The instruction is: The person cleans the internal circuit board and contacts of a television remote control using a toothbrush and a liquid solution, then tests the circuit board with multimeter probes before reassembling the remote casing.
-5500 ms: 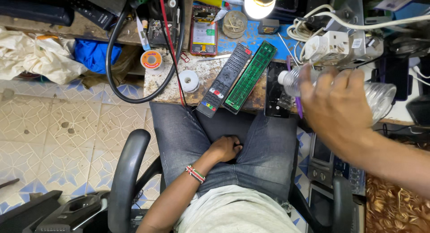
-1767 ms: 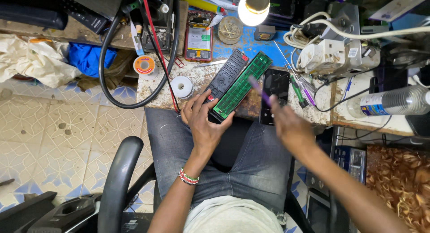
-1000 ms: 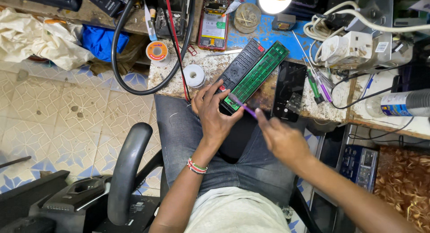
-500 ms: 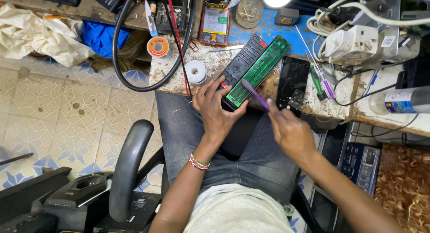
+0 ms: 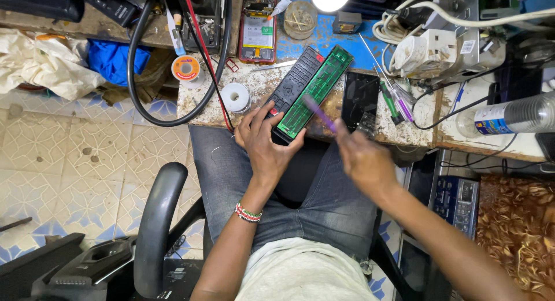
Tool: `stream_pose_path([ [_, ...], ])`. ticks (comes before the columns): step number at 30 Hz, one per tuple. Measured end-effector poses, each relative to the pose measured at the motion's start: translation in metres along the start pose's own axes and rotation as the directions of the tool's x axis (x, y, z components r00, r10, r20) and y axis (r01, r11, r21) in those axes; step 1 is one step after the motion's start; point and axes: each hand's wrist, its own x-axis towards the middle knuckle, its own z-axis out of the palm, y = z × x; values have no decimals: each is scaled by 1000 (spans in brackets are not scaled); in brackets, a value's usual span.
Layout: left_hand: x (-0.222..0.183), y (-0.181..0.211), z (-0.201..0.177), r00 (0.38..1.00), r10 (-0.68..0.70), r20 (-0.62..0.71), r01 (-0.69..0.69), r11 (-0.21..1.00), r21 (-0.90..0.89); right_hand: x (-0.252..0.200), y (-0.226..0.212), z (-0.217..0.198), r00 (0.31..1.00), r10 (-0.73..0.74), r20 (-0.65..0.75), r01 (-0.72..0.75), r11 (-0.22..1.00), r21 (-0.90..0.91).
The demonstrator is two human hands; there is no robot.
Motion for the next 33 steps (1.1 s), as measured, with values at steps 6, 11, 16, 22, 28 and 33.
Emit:
stream_pose_path([
  [6,3,3,-3,1000,13,-5,-13,999,42,40,61,24,984,158,-81,-165,982,-91],
  [11,1,2,-3,1000,9,-2,-9,1000,30,44,59,41,989,24,-148,-50,983,-175],
  [16,-4,-6,3,1000,-11,-5,11,1000,16,52,65,40,988,-20,-154,-14,976,-218],
  [22,-5,-7,4,1000,-16,-3,16,999,31,53,68,33,987,23,-156,-47,987,-151],
  [28,0,2,-4,1000,-6,-1,6,1000,12,47,55,33,989,78,-124,-81,997,-19],
  [33,-3,-1,1,1000,-1,-6,1,1000,20,39,35,23,985,169,-43,-163,981,105],
])
